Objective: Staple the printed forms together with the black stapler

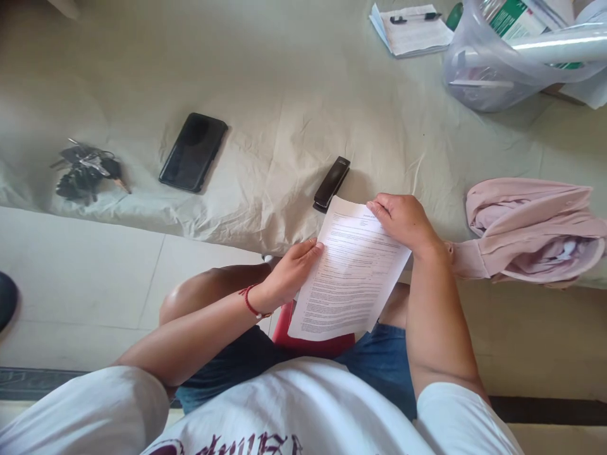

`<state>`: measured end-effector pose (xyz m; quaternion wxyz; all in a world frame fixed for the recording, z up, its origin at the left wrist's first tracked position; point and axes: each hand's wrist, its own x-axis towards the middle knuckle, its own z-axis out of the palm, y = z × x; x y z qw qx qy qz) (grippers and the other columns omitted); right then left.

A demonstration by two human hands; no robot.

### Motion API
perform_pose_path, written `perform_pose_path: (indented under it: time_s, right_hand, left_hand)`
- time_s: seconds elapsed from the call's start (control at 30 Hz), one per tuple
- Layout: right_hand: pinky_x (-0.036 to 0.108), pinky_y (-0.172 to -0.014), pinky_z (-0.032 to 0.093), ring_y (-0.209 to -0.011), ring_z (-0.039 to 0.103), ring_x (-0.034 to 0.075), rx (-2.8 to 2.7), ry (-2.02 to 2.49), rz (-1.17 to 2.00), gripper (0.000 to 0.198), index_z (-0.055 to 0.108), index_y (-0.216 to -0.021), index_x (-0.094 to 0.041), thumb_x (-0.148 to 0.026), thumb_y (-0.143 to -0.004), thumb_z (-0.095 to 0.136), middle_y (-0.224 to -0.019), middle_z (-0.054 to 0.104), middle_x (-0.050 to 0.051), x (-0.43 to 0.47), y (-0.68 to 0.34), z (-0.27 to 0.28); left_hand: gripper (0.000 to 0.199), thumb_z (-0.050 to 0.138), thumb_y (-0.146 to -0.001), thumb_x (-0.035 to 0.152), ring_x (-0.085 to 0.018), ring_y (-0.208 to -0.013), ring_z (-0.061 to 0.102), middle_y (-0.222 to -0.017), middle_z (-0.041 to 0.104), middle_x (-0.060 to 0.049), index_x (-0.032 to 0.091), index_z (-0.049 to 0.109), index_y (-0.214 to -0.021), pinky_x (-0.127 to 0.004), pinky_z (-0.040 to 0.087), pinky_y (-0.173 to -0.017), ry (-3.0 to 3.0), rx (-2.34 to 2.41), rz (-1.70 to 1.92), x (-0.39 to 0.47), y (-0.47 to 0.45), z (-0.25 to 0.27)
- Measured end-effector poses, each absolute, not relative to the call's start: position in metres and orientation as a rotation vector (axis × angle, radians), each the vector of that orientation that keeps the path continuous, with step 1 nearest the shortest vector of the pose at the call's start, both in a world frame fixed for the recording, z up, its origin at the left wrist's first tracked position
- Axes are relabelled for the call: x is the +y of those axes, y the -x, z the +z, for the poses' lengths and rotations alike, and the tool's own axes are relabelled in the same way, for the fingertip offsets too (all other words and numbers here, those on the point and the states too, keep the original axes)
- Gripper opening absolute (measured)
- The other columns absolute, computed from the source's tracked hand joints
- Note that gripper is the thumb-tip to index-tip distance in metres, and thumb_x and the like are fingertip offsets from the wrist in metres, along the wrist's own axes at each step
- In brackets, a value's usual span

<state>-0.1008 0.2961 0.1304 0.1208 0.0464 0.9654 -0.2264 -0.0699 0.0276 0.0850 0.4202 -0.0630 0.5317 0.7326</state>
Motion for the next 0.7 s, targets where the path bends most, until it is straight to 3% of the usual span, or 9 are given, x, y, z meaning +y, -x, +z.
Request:
perform_pose_path:
  time_s: [0.2,0.37,0.6,0.7]
  right_hand:
    - [0.034,-0.064,0.031,-0.06,0.045,0.017,2.773,-0.079,-0.647,0.04,0.049,-0.069,-0.024,-0.048,-0.1,0.052,-0.061,0.05,-0.001,0.289,0.106,0.128]
    - [0.034,-0.063,0.032,-0.062,0.05,0.018,2.795,-0.051,-0.599,0.036,0.052,-0.07,-0.024,-0.044,-0.101,0.054,-0.064,0.058,0.001,0.282,0.107,0.124]
    - [0.034,-0.06,0.029,-0.057,0.035,0.015,2.842,-0.157,-0.658,0.051,0.029,-0.066,-0.025,-0.052,-0.103,0.051,-0.057,0.035,-0.003,0.291,0.104,0.131]
    - [0.035,-0.06,0.03,-0.057,0.038,0.016,2.839,-0.153,-0.578,0.05,0.034,-0.066,-0.025,-0.054,-0.102,0.052,-0.058,0.041,-0.002,0.295,0.103,0.128]
  left_hand:
    - [0.046,0.085,-0.09,0.059,-0.025,-0.097,0.073,-0.106,0.079,-0.008,0.018,0.074,-0.107,-0.038,0.056,-0.09,0.45,1.046,1.949,0.03,0.058,0.086]
    - [0.042,0.078,-0.098,0.059,-0.023,-0.1,0.07,-0.108,0.078,-0.007,0.018,0.073,-0.106,-0.036,0.054,-0.093,0.42,1.19,1.952,0.03,0.05,0.081]
    - [0.037,0.075,-0.101,0.057,-0.021,-0.093,0.067,-0.099,0.075,-0.005,0.02,0.073,-0.097,-0.031,0.053,-0.084,0.45,1.421,1.974,0.018,0.051,0.082]
    - [0.036,0.08,-0.097,0.056,-0.02,-0.091,0.069,-0.097,0.076,-0.004,0.021,0.074,-0.097,-0.031,0.056,-0.083,0.559,1.337,2.005,0.014,0.048,0.085]
